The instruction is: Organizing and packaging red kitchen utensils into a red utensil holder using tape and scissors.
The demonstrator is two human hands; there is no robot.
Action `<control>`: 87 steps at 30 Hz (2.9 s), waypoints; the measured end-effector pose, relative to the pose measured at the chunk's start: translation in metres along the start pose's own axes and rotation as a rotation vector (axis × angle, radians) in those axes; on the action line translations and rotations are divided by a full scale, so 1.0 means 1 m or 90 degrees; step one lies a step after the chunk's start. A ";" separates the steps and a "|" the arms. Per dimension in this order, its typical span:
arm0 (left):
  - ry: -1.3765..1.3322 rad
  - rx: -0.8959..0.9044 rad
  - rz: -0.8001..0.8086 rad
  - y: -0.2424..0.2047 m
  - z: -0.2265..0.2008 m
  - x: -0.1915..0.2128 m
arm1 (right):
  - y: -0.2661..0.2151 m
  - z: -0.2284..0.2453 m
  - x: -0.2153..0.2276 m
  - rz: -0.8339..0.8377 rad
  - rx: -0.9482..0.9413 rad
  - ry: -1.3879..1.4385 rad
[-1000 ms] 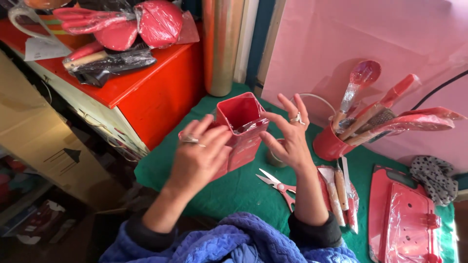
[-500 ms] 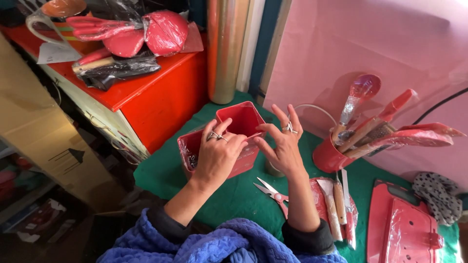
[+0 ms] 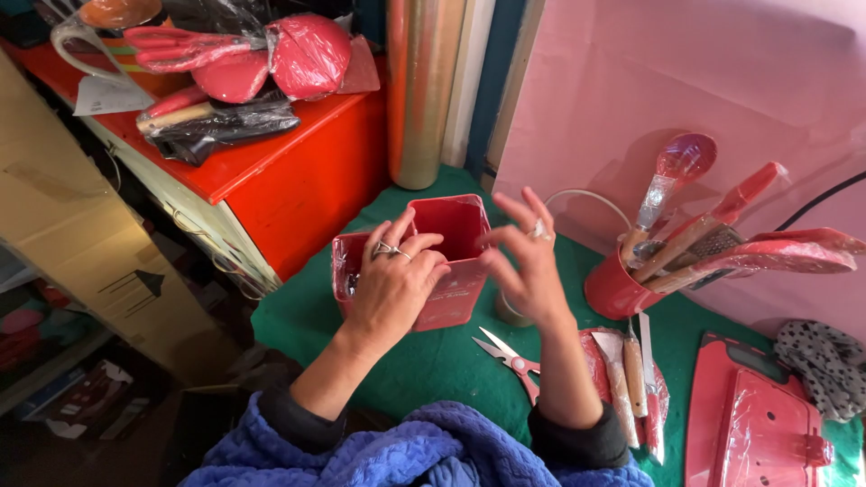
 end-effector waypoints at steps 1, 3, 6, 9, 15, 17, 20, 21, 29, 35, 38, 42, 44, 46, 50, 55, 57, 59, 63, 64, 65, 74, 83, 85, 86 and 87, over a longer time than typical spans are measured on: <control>0.001 0.002 0.000 -0.002 0.001 -0.003 | 0.007 -0.003 -0.001 0.001 0.001 0.001; -0.005 0.011 -0.004 -0.006 0.004 -0.009 | 0.020 -0.014 0.005 -0.075 -0.032 0.087; -0.010 0.017 -0.012 -0.007 0.002 -0.009 | 0.044 -0.024 0.003 -0.087 -0.062 0.035; -0.017 0.025 -0.018 -0.007 0.002 -0.009 | 0.061 -0.034 -0.011 -0.017 -0.087 -0.014; -0.034 0.027 -0.025 -0.009 0.006 -0.011 | 0.067 -0.051 -0.034 0.105 -0.186 -0.009; -0.036 0.027 -0.022 -0.009 0.007 -0.011 | 0.067 -0.049 -0.034 0.094 -0.191 -0.005; -0.039 0.022 -0.017 -0.008 0.011 -0.013 | 0.066 -0.056 -0.039 0.070 -0.175 -0.019; -0.040 0.018 -0.015 -0.010 0.011 -0.014 | 0.065 -0.057 -0.042 0.058 -0.156 -0.036; -0.071 0.014 0.068 -0.014 0.018 -0.013 | 0.058 -0.061 -0.041 0.090 -0.174 0.062; -0.084 -0.005 0.043 -0.045 0.035 0.014 | -0.001 -0.040 0.002 0.003 -0.236 0.426; -0.137 0.065 -0.033 -0.076 0.062 0.030 | -0.035 -0.029 0.015 0.022 -0.236 0.418; -0.354 0.211 -0.123 -0.137 0.128 0.001 | -0.086 -0.049 -0.020 0.100 -0.292 0.407; -0.417 0.238 -0.122 -0.154 0.140 -0.024 | -0.102 -0.057 -0.046 0.134 -0.312 0.407; -0.482 0.264 -0.124 -0.162 0.145 -0.047 | -0.108 -0.051 -0.068 0.169 -0.329 0.404; -0.704 0.281 -0.105 -0.161 0.135 -0.072 | -0.112 -0.031 -0.098 0.180 -0.422 0.545; -0.741 0.275 -0.093 -0.152 0.142 -0.075 | -0.110 -0.018 -0.101 0.162 -0.367 0.554; -0.630 0.293 -0.100 -0.155 0.152 -0.078 | -0.111 -0.015 -0.099 0.162 -0.391 0.520; -0.511 0.257 -0.136 -0.143 0.129 -0.039 | -0.115 -0.014 -0.096 0.144 -0.405 0.503; -0.088 0.082 -0.166 -0.114 0.075 0.019 | -0.133 -0.024 -0.091 0.032 -0.424 0.447; -0.089 0.081 -0.165 -0.109 0.071 0.018 | -0.135 -0.022 -0.091 0.031 -0.426 0.446; -0.019 0.050 -0.142 -0.105 0.062 0.015 | -0.138 -0.019 -0.088 0.007 -0.419 0.451; 0.036 0.018 -0.097 -0.095 0.047 0.005 | -0.160 0.006 -0.007 -0.043 -0.376 0.332; 0.053 0.082 -0.095 -0.133 0.076 0.036 | -0.346 -0.073 0.173 -0.101 -0.734 -0.446; 0.033 0.106 -0.084 -0.140 0.080 0.039 | -0.399 -0.088 0.195 -0.120 -0.863 -0.476; 0.037 0.122 -0.088 -0.142 0.081 0.042 | -0.422 -0.094 0.201 -0.102 -0.932 -0.482; 0.044 0.138 -0.092 -0.144 0.083 0.047 | -0.442 -0.100 0.205 -0.083 -0.998 -0.484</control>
Point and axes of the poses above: each hand's wrist, its own y-axis towards the middle knuckle, its own x-axis out of the back of the hand, z = x × y, the point moved 6 cm from there along y, towards the middle knuckle, and after that the axes turned 4 degrees about -y, right-handed, at the moved point
